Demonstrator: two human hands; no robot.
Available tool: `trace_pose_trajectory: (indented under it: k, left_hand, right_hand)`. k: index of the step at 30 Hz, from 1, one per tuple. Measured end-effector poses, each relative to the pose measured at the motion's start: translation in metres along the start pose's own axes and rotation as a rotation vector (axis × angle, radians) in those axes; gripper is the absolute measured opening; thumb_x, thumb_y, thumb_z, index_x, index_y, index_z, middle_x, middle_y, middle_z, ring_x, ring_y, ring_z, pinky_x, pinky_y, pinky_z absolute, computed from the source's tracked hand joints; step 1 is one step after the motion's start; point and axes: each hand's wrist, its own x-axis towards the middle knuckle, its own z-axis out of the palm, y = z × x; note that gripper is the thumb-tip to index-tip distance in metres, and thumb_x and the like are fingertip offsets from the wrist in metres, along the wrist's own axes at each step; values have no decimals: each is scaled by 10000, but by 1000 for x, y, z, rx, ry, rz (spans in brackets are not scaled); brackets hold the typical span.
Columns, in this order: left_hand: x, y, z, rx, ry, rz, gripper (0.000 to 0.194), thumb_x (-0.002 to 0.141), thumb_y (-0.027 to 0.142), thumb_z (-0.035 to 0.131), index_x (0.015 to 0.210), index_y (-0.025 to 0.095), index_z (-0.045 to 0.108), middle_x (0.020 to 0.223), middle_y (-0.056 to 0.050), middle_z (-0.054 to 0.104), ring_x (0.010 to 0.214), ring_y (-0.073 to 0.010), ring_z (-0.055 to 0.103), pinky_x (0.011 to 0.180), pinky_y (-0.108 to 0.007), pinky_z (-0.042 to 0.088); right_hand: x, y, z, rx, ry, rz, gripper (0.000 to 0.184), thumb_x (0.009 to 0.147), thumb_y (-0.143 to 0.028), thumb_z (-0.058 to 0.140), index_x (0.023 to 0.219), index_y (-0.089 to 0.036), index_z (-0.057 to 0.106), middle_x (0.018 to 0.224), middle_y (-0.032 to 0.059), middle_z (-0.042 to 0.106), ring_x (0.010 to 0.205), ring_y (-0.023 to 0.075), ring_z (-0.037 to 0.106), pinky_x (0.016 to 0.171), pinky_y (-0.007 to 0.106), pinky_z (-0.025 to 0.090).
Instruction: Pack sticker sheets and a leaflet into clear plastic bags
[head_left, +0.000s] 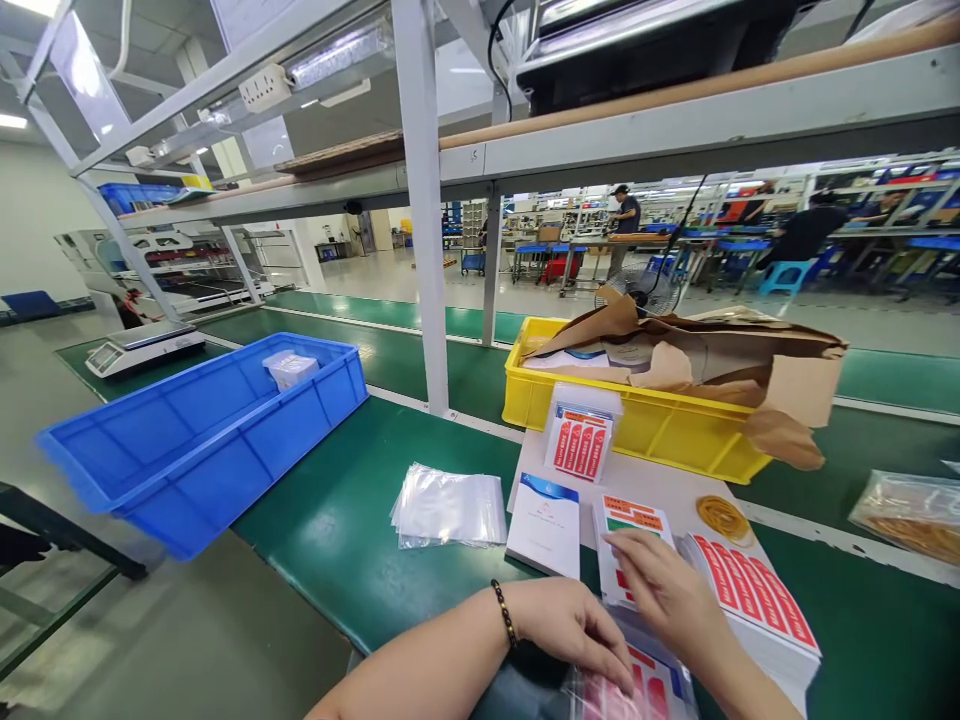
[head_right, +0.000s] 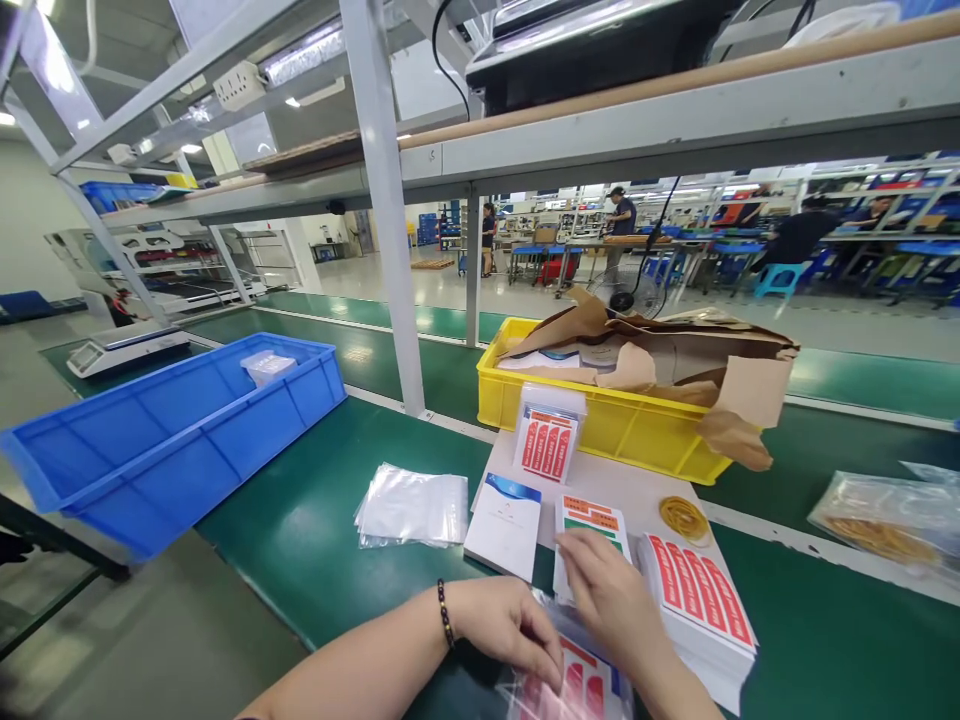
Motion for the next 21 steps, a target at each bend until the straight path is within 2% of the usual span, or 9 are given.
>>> trace_pose_trajectory:
  k: [3, 6, 10, 13, 15, 17, 21]
  left_hand:
    - [3, -4, 4, -89, -110, 6, 230, 667, 353, 602, 738, 140, 653, 687, 21, 592, 655, -97, 518, 708, -191, 407]
    - [5, -6, 4, -143, -158, -34, 249, 620, 373, 637, 703, 139, 658, 691, 22, 598, 717, -122, 540, 754, -204, 405]
    - [6, -7, 4, -102, -131, -10, 229, 613, 344, 646, 724, 144, 665, 702, 33, 600, 748, -119, 540, 789, -197, 386]
    - [4, -3, 4, -138, -174, 44, 346, 563, 443, 654, 728, 139, 664, 714, 22, 603, 737, -125, 538, 780, -208, 388]
    - [1, 1, 5, -194, -204, 60, 439, 513, 532, 643, 704, 137, 662, 713, 11, 601, 732, -133, 533, 776, -219, 387]
    - [-1, 6, 6, -247, -169, 30, 499, 491, 593, 620, 697, 140, 663, 674, 10, 585, 683, -122, 513, 726, -216, 389]
    - [0, 5, 5, -488, 15, -20, 658, 570, 691, 492, 837, 113, 655, 538, 17, 514, 478, -67, 413, 516, -194, 330]
  right_hand:
    - [23, -14, 17, -167, -134, -128, 328, 752, -300, 506, 1058, -195, 556, 1065, 116, 561, 990, 261, 501, 838, 427, 392]
    - [34, -26, 24, -240, -246, -139, 466, 667, -322, 599, 1100, -167, 529, 955, 117, 590, 932, 282, 502, 821, 457, 362]
    - [34, -36, 22, -256, -333, -160, 384, 647, -269, 616, 1016, -177, 567, 873, 96, 586, 845, 258, 505, 796, 432, 345]
    - [32, -42, 17, -249, -355, -161, 229, 701, -217, 565, 926, -193, 599, 834, 80, 580, 808, 228, 508, 768, 395, 357]
    - [31, -43, 14, -214, -356, -174, 164, 768, -189, 483, 861, -200, 617, 791, 62, 580, 787, 200, 515, 755, 361, 368]
    - [31, -40, 10, -187, -309, -182, 225, 820, -177, 401, 854, -196, 623, 786, 60, 586, 770, 181, 525, 742, 340, 381]
    - [26, -24, -7, -164, -54, -160, 268, 844, -225, 369, 963, -182, 605, 885, 90, 599, 833, 195, 541, 725, 338, 415]
